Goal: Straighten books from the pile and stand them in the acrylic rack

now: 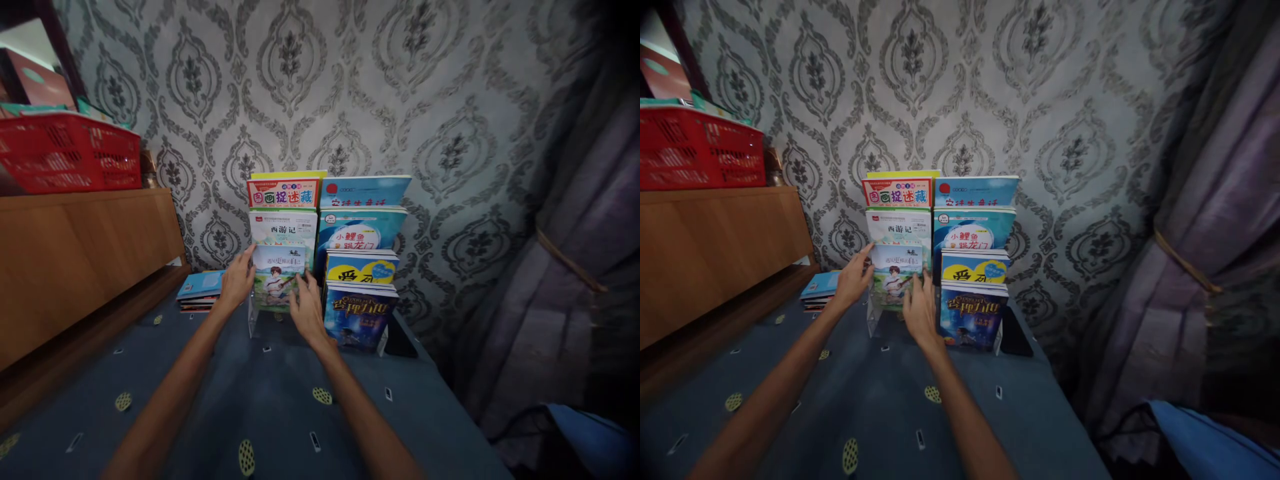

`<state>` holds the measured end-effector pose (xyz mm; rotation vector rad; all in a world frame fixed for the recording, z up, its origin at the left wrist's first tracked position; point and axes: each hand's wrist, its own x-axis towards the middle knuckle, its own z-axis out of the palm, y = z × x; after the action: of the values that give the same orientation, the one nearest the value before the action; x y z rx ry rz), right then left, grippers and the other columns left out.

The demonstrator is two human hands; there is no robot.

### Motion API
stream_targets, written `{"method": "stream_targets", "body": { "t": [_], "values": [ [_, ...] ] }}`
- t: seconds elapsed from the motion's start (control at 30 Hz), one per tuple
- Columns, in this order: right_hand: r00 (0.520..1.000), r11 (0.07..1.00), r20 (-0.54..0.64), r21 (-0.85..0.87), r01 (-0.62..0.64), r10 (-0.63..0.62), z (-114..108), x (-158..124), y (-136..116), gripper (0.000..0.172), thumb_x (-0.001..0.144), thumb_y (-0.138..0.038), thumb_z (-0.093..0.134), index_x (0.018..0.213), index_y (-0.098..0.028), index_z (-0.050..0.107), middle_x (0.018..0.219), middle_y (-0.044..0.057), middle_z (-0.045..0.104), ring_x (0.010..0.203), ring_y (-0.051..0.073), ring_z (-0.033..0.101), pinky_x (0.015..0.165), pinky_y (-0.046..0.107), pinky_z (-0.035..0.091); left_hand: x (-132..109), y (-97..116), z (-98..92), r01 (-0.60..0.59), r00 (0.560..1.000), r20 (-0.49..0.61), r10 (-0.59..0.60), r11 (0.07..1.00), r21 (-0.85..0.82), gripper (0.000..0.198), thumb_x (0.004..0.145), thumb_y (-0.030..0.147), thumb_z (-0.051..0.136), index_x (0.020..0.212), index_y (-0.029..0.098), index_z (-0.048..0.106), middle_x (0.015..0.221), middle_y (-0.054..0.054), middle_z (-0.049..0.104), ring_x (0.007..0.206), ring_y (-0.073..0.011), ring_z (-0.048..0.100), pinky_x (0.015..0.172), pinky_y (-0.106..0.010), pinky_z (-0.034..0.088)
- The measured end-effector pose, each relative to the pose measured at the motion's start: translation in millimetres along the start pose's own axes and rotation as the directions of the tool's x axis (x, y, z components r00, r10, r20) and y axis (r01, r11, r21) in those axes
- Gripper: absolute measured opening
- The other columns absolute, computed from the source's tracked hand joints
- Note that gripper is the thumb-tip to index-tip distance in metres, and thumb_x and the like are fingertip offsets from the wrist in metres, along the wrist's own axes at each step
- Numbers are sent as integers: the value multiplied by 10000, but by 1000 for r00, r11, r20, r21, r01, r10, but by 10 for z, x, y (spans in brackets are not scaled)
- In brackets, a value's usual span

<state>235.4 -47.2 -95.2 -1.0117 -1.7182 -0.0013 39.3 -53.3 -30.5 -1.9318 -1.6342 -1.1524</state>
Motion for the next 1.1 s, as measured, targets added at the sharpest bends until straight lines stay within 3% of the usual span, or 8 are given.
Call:
{"method": "stream_targets", "body": {
  "t": [0.3,0.6,0.9,1.1],
  "values": [
    [1000,1000,-18,16,-1,1,-75,38,-77,469,942,-247,418,1345,-65,574,1448,238,470,1359,336,462,1125,523,419,12,49,-97,4,999,-39,-5,1000,-29,493,962,243,452,1455,238,466,1204,-105,615,1044,-253,635,932,-388,511],
    [1000,997,-16,71,17,-16,-258,83,-190,412,968,-287,415,1303,-137,604,1415,190,483,1353,307,466,1123,516,422,-68,78,-193,-35,997,-68,33,999,-32,447,981,261,447,1426,238,485,1224,-106,607,1065,-252,629,929,-374,507],
    [998,994,-58,101,40,-34,-384,97,-274,372,956,-268,440,1254,-150,628,1419,184,476,1373,318,448,1127,546,410,-147,43,-181,-19,999,-42,19,1000,-7,490,988,249,428,1478,245,435,1236,-104,605,1088,-250,633,919,-359,515],
    [996,989,-73,130,63,-54,-506,68,-397,334,965,-216,432,1208,-180,657,1441,167,465,1362,311,460,1105,558,425,-323,-121,-141,-9,999,-31,8,999,-38,573,989,233,400,1548,209,276,1330,-122,598,1163,-246,610,988,-379,491]
  ]
}}
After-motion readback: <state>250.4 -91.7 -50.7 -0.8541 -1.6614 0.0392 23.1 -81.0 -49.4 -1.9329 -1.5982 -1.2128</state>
